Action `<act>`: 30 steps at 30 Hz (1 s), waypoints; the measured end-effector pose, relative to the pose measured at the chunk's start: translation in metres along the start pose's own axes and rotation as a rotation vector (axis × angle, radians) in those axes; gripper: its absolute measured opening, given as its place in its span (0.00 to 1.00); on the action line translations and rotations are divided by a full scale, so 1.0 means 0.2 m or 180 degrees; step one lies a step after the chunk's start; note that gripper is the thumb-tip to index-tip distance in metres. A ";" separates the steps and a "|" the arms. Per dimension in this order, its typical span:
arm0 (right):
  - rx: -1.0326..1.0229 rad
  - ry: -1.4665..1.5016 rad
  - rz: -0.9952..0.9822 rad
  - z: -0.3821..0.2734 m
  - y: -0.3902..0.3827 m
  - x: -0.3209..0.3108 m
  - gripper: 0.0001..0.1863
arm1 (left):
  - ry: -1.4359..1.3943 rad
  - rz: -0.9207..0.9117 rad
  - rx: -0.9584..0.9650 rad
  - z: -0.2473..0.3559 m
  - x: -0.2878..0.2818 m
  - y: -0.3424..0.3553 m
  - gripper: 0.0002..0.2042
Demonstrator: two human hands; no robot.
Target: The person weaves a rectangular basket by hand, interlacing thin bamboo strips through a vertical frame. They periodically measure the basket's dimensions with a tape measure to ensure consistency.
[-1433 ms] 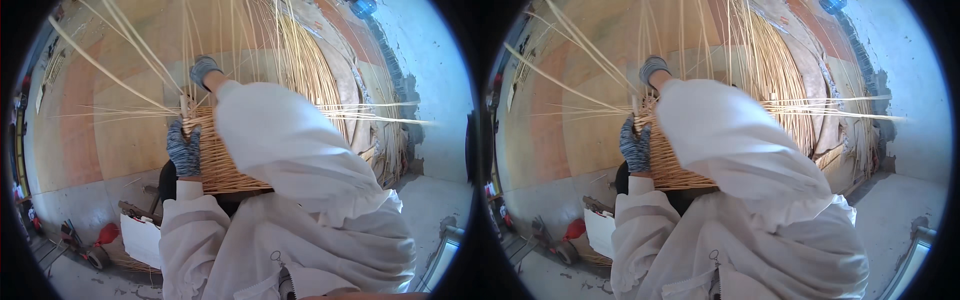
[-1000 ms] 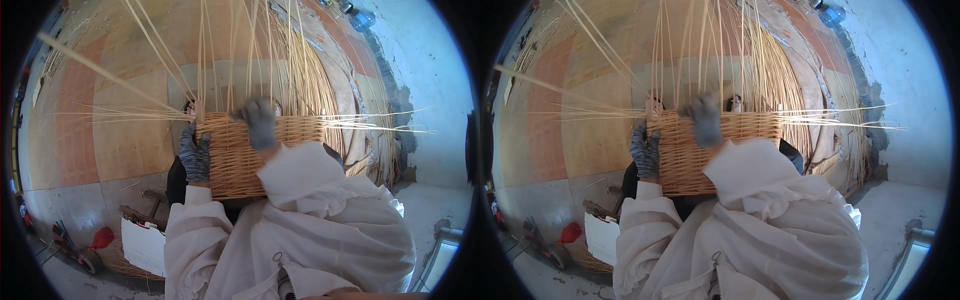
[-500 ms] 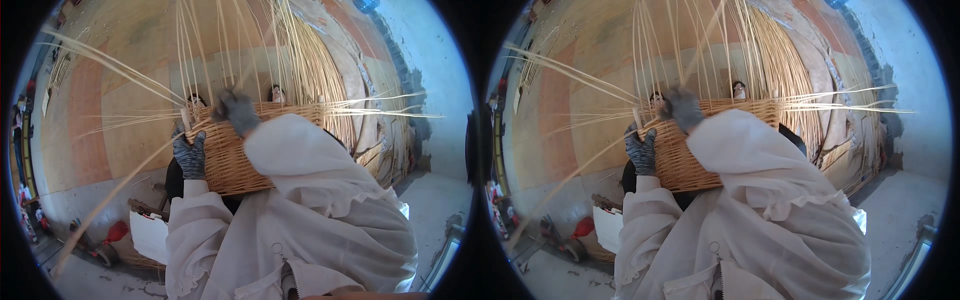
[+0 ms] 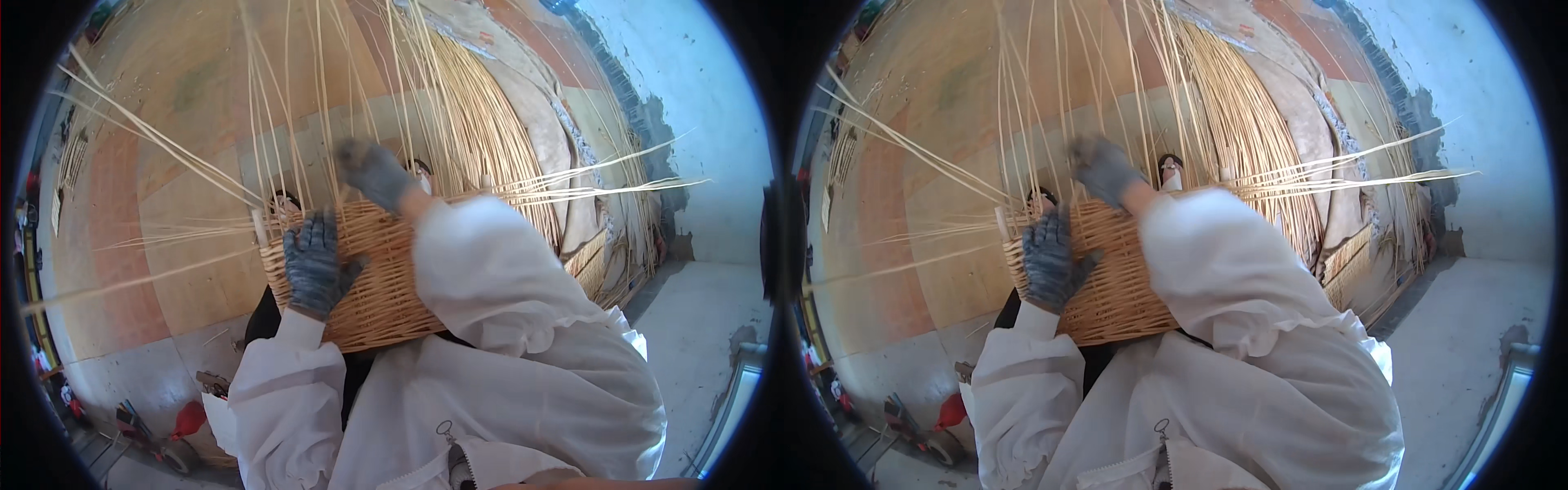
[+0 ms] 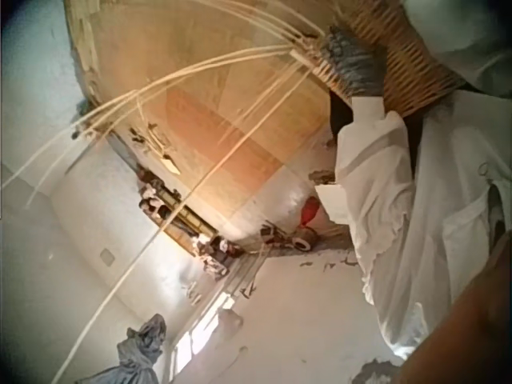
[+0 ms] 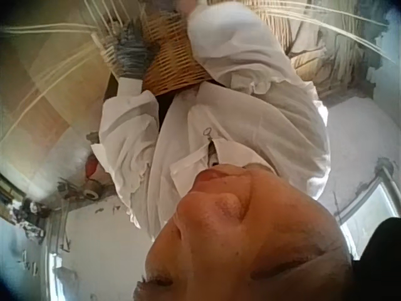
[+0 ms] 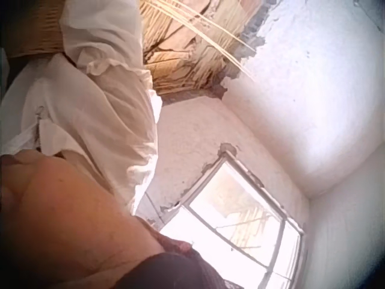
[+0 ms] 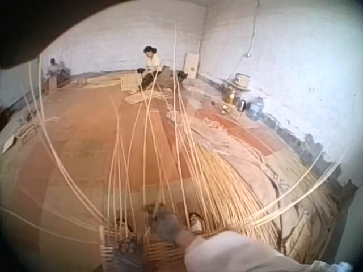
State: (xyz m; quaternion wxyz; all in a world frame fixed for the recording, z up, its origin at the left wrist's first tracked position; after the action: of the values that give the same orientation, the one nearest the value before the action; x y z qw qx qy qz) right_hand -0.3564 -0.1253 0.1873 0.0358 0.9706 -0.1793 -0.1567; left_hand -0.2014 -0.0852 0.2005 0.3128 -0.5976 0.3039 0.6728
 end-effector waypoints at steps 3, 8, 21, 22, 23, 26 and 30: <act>-0.0214 -0.0774 0.0350 -0.10 0.12 0.02 0.24 | 0.0701 -0.0496 -0.0169 0.02 -0.02 0.06 0.34; 0.1030 0.3127 0.1723 0.22 -0.38 -0.28 0.10 | -0.0058 -0.1102 -0.0789 -0.18 0.16 0.17 0.22; 0.0298 -0.0596 0.0588 0.12 -0.19 -0.54 0.16 | 0.0293 -0.1225 -0.0313 0.38 0.00 0.21 0.33; -0.0770 -0.2301 0.0740 0.05 -0.06 -0.49 0.17 | 0.0194 -0.1069 -0.0335 0.42 0.02 0.24 0.33; -0.0507 -0.1762 0.0845 0.10 -0.01 -0.50 0.19 | 0.0083 -0.0934 -0.0434 0.41 0.08 0.25 0.34; 0.0258 0.0904 0.1349 0.24 -0.07 -0.62 0.22 | 0.0260 -0.0695 -0.0645 0.36 0.08 0.23 0.34; 0.0777 0.1848 0.1912 0.30 -0.62 -0.92 0.19 | -0.0597 0.1127 0.0443 0.59 -0.10 0.28 0.33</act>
State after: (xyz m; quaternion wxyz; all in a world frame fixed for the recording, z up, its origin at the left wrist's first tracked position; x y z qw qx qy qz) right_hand -0.4969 0.0565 0.1695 0.0138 0.8763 -0.4534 0.1625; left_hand -0.3156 -0.0283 0.2335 0.2571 -0.4466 0.4194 0.7474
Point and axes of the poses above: each hand's wrist, its own y-axis towards the middle knuckle, its own x-axis out of the palm, z = x × y, the point moved 7 cm from there along y, towards the middle knuckle, and after that the axes turned 8 degrees about y, right-handed, at the moved point
